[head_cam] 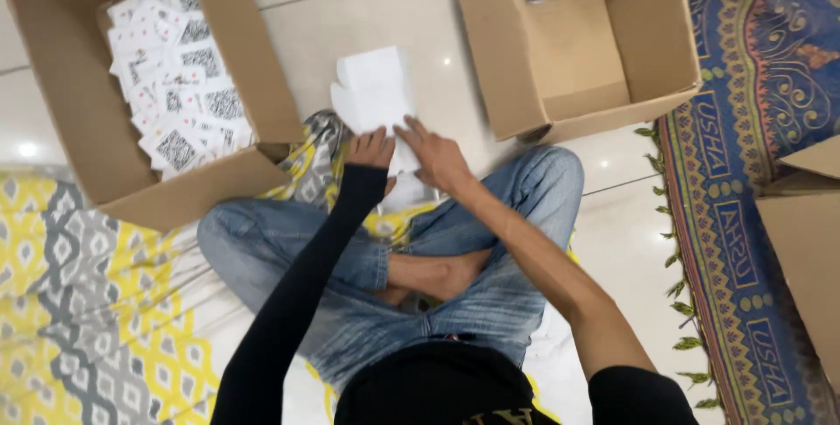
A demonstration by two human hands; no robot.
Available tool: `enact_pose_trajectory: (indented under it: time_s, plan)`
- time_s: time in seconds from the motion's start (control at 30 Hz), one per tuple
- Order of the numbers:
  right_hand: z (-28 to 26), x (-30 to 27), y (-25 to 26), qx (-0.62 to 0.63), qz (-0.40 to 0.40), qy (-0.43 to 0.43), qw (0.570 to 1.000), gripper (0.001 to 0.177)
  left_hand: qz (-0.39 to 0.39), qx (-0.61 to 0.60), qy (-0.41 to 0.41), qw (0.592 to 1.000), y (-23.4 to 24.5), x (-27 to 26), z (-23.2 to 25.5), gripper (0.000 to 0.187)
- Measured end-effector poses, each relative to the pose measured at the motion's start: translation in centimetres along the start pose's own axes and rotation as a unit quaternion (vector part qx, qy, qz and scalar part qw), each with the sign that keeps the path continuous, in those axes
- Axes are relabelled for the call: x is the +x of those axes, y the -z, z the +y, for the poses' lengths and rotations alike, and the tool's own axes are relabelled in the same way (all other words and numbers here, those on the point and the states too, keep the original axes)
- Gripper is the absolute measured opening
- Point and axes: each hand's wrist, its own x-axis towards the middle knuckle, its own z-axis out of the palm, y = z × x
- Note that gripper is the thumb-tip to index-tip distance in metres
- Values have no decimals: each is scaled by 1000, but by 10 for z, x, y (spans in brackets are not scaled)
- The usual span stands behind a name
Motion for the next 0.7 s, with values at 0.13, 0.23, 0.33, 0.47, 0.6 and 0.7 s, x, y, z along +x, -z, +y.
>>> enact_pose_trajectory:
  time_s: [0.13, 0.23, 0.33, 0.47, 0.6, 0.7]
  plan:
    - [-18, -25, 24, 27, -17, -38, 999, 103, -65, 5, 58, 996, 11, -10, 34, 68]
    - [3, -15, 65, 118, 4, 44, 992, 78, -144, 16, 90, 985, 32, 18, 42, 69]
    - [61, 18, 134, 149, 57, -57, 985, 45, -138, -8, 90, 986, 53, 66, 51, 63]
    - [234, 85, 171, 89, 416, -62, 903, 54, -7, -124, 51, 991, 82, 154, 93, 46]
    - [402, 133, 122, 133, 309, -233, 913, 67, 21, -234, 8, 972, 71, 206, 134, 45]
    - [333, 114, 164, 138, 298, -257, 909, 46, 27, -270, -20, 962, 74, 211, 143, 54]
